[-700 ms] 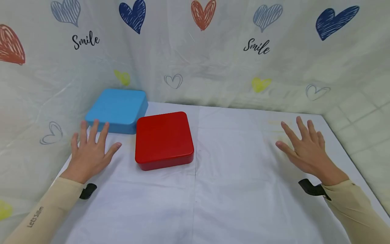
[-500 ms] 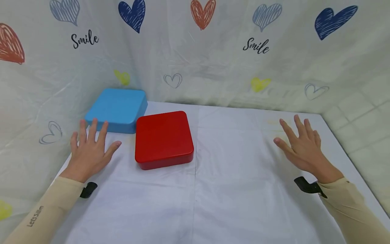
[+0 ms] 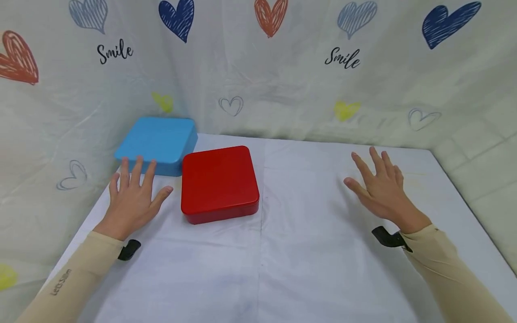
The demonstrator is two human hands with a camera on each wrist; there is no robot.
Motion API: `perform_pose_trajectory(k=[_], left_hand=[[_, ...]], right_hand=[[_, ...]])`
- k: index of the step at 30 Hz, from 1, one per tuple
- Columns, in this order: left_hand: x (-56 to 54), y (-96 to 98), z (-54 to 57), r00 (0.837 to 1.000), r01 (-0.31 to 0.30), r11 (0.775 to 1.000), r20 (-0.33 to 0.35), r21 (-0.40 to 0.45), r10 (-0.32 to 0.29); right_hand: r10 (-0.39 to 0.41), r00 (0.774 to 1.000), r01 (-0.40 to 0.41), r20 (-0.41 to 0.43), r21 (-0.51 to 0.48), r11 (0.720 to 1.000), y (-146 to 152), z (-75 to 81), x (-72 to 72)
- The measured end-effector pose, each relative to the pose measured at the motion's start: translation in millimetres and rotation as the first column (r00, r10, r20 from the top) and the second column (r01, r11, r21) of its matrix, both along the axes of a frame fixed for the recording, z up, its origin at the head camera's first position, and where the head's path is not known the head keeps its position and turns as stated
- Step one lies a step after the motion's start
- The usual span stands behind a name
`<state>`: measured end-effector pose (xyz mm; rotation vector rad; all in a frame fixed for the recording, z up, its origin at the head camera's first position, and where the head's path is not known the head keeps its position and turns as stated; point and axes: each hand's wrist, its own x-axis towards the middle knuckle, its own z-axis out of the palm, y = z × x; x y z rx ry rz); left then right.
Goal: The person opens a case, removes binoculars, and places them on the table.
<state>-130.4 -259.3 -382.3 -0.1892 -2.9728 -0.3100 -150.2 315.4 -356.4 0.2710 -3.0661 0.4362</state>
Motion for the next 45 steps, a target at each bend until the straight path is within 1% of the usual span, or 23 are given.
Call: perform_pose_trajectory(k=[5,8,14,19,25,30,37,42,45], left_hand=[[-2.8,6.6,-1.6,1.0,0.01,1.0,0.001,0.011,-0.01],[-2.6,8.1,-3.4,1.0,0.02,1.0,-0.001,0.017,-0.02],[0.1,9.0,-8.0,1.0,0.026,0.999,0.004,0.036,-0.026],[2.8,14.9,-9.5,0.999,0.045,0.996,0.021,0.071,-0.046],[2.5,22.2,-7.7,0.999,0.053,0.996,-0.006,0.075,-0.053],[-0.4,27.8,-6.1,0.998,0.057,0.996,0.0,0.074,-0.057],[-0.9,34.7,-5.5,0.998,0.053,0.994,0.029,0.092,-0.056],[-0.9,40.1,-8.1,0.998,0.048,0.994,0.029,0.094,-0.051],[-1.0,43.2,-10.9,0.999,0.044,0.994,0.018,0.104,-0.046]], right_hand=[[0.037,0.999,-0.037,-0.012,-0.001,0.999,-12.5,-3.2,-9.3],[0.058,0.998,-0.058,-0.006,-0.008,0.998,-22.4,-5.6,-14.8],[0.108,0.994,-0.109,-0.023,-0.034,0.993,-49.2,-11.8,-25.4],[0.148,0.988,-0.149,-0.034,-0.023,0.989,-70.8,-15.9,-31.9],[0.191,0.981,-0.192,-0.036,-0.015,0.981,-93.9,-13.1,-38.7],[0.215,0.975,-0.216,-0.049,-0.01,0.976,-110.5,-10.0,-44.6],[0.229,0.972,-0.231,-0.049,-0.039,0.972,-130.7,-14.6,-46.2],[0.256,0.966,-0.258,-0.044,-0.055,0.965,-147.8,-17.9,-46.7],[0.271,0.962,-0.273,-0.037,-0.058,0.96,-159.0,-20.2,-45.3]])
